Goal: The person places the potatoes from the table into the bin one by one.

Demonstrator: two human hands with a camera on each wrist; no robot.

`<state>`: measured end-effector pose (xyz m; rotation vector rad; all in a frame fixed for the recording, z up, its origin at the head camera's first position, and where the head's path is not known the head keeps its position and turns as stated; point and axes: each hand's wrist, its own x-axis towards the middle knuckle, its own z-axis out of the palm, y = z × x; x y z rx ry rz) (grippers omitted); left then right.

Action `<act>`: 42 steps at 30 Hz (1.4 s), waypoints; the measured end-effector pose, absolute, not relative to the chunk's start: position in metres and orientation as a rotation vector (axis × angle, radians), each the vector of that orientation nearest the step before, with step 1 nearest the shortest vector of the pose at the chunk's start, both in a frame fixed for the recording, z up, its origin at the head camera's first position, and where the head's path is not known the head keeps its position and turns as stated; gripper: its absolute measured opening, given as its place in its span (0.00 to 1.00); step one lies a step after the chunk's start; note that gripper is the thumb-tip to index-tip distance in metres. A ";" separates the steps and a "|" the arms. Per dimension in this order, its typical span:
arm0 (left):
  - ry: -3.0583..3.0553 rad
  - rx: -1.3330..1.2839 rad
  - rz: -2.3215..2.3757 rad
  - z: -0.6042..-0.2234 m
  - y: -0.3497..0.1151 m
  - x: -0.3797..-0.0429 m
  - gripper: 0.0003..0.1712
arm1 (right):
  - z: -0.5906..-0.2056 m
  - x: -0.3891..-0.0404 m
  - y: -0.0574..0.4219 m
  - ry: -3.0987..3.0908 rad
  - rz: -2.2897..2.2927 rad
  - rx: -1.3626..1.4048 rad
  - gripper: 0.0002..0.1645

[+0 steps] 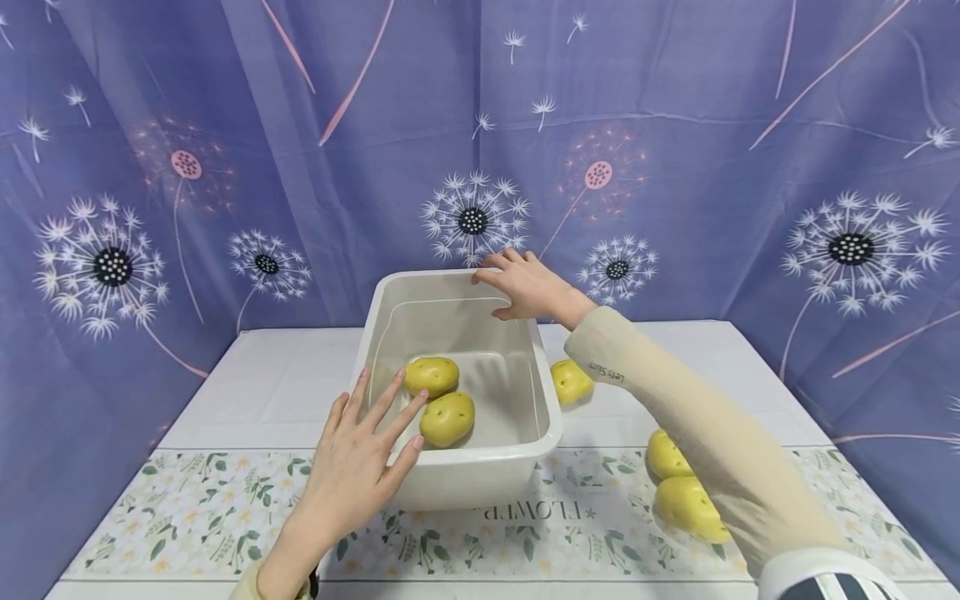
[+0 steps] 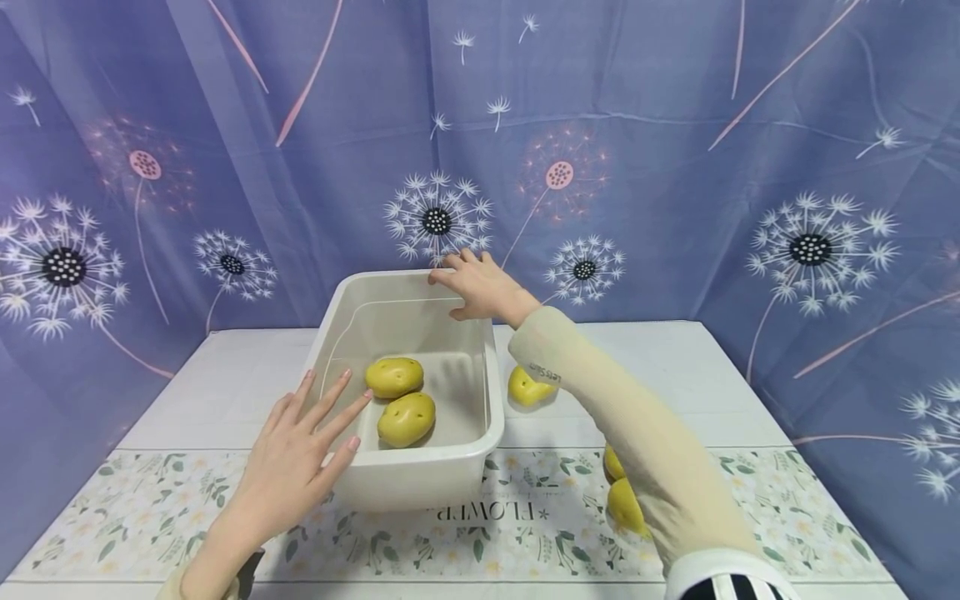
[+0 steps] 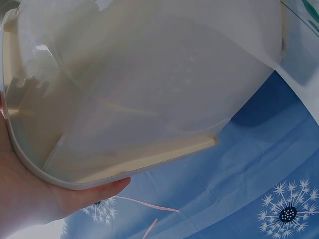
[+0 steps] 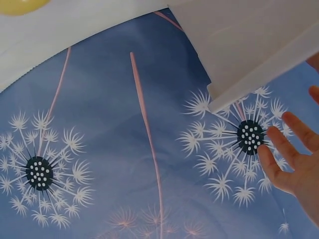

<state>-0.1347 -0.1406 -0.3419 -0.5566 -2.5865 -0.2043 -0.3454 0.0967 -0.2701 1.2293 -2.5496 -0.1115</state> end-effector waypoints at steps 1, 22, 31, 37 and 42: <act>-2.587 -0.558 -0.203 -0.342 -0.141 -0.135 0.26 | -0.270 -0.345 0.097 -2.543 -0.115 1.233 0.32; -2.578 -0.591 -0.217 -0.342 -0.142 -0.134 0.25 | -0.271 -0.338 0.108 -2.478 -0.083 1.268 0.31; -2.560 -0.595 -0.223 -0.343 -0.142 -0.134 0.25 | -0.270 -0.335 0.115 -2.488 -0.066 1.258 0.29; -2.559 -0.589 -0.223 -0.343 -0.142 -0.135 0.25 | -0.269 -0.333 0.120 -2.471 -0.070 1.262 0.28; -2.563 -0.589 -0.216 -0.343 -0.142 -0.135 0.25 | -0.269 -0.329 0.123 -2.465 -0.065 1.265 0.28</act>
